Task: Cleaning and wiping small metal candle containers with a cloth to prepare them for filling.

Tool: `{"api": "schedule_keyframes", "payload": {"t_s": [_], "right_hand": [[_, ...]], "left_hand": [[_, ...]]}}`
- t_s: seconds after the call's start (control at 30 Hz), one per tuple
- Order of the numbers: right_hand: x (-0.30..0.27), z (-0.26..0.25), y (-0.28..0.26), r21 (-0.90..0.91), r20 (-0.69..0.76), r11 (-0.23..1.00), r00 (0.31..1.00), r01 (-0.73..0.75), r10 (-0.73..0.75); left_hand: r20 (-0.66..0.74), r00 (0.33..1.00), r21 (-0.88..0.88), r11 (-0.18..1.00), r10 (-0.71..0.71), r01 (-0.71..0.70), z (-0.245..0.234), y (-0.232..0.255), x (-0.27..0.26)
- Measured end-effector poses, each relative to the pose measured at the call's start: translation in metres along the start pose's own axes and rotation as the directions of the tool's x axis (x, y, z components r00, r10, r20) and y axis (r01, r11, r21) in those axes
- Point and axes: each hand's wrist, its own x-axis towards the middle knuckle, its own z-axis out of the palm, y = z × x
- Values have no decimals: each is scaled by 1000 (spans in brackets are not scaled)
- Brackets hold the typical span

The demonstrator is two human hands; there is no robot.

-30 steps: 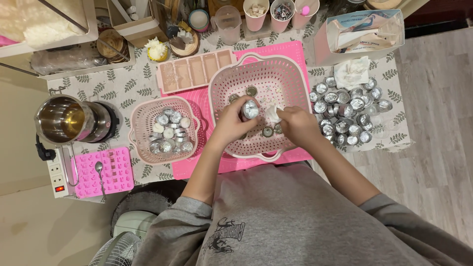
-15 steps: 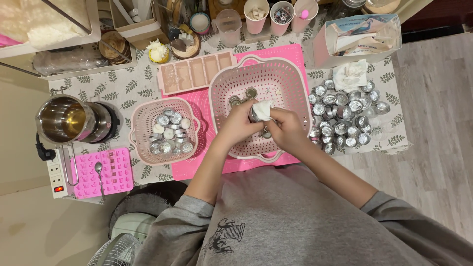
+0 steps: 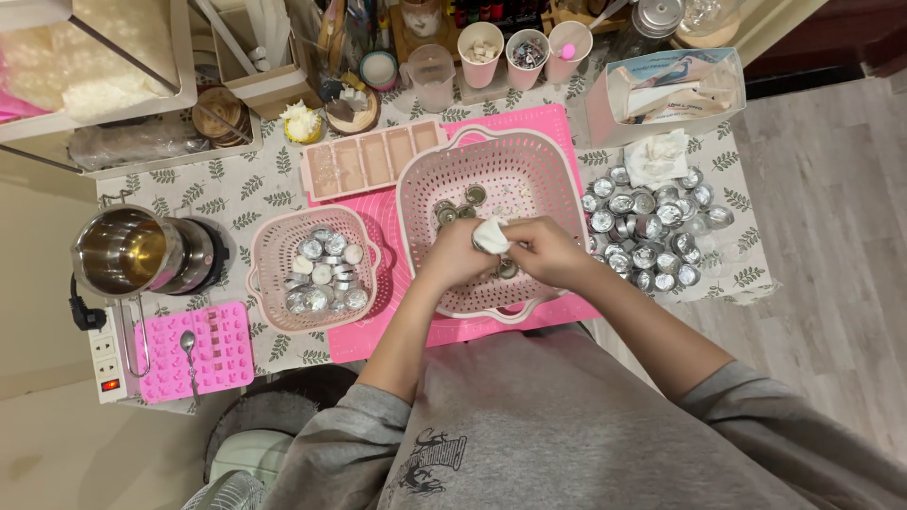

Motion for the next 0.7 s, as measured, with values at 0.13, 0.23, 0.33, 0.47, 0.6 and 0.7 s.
{"api": "schedule_keyframes", "payload": {"t_s": [0.13, 0.23, 0.33, 0.47, 0.6, 0.7], "right_hand": [[0, 11, -14, -334, -92, 940, 990, 73, -110], [0, 13, -7, -223, -49, 973, 996, 61, -73], [2, 8, 0, -36, 30, 999, 1000, -8, 9], [0, 3, -6, -64, 31, 995, 997, -70, 73], [-7, 13, -6, -237, -77, 971, 995, 38, -58], [-8, 14, 0, -192, -37, 981, 998, 38, -46]], "left_hand": [[-140, 964, 156, 967, 225, -203, 9, -34, 16], [-172, 953, 220, 953, 248, -208, 10, -32, 9], [-175, 945, 267, 937, 277, -225, 13, -25, 6], [-203, 931, 283, 928, 303, -240, 17, -27, 9], [-198, 928, 354, 905, 317, -234, 18, -32, 14], [-216, 928, 362, 908, 303, -212, 17, -27, 12]]}}
